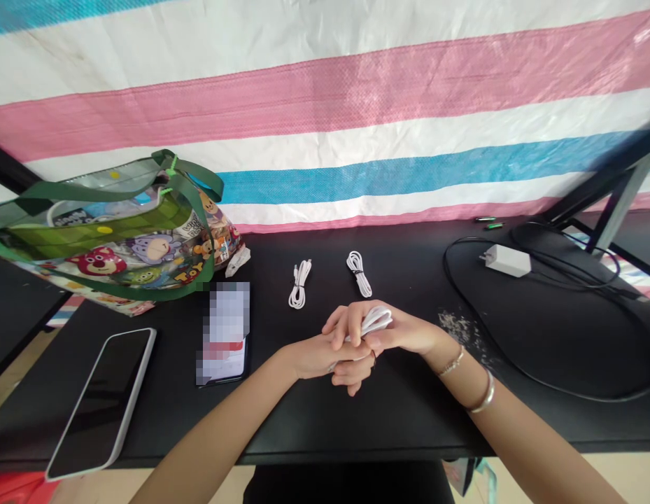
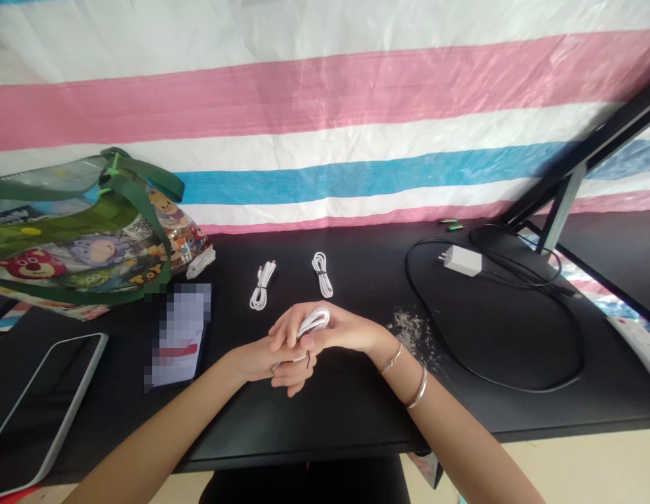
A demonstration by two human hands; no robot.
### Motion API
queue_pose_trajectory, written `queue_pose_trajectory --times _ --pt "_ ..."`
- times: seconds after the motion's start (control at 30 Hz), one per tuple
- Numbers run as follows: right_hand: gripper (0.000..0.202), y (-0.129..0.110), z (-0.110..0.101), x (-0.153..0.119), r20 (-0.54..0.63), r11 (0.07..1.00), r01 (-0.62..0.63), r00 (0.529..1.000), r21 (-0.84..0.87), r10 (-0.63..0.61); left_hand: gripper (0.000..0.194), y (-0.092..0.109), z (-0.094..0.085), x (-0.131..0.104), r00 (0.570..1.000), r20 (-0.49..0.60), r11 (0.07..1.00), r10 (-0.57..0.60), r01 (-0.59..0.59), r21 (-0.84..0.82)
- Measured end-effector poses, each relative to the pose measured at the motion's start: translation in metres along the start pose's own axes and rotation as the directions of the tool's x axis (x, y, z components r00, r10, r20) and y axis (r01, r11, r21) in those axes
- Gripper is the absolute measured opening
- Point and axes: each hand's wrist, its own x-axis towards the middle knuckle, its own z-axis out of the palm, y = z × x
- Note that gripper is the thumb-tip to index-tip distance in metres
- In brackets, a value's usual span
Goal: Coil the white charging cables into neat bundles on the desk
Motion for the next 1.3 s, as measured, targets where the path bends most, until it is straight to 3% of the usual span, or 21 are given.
queue_pose_trajectory --times 0.17,0.43,0.73,0.93,1.3 --pt "0.022 -0.0029 -0.0021 -0.001 0.015 0.999 -0.028 0.999 -0.038 0.028 0.034 -0.0023 -0.006 0.0008 0.997 0.01 0.996 -0.072 0.072 0.059" --pt "0.029 -0.0054 -0.0049 -0.005 0.002 0.991 -0.124 0.992 -0.048 0.124 0.053 -0.0002 -0.0006 -0.0026 0.989 0.029 0.987 0.144 -0.146 0.075" --pt "0.033 -0.0071 -0.0061 -0.0065 -0.024 0.985 -0.17 0.985 -0.038 0.169 0.061 -0.0019 0.0003 0.0008 0.986 -0.001 0.982 0.168 -0.167 0.087" --pt "0.029 -0.0069 -0.0053 -0.0066 -0.05 0.988 -0.153 0.987 -0.007 0.152 0.056 -0.0025 0.0026 0.0018 0.981 -0.02 0.979 0.195 -0.194 0.069" --pt "0.038 -0.0052 -0.0053 -0.0078 -0.039 0.986 -0.164 0.986 0.009 0.164 0.057 -0.0025 0.002 0.0014 0.989 -0.024 0.987 0.148 -0.146 0.068"
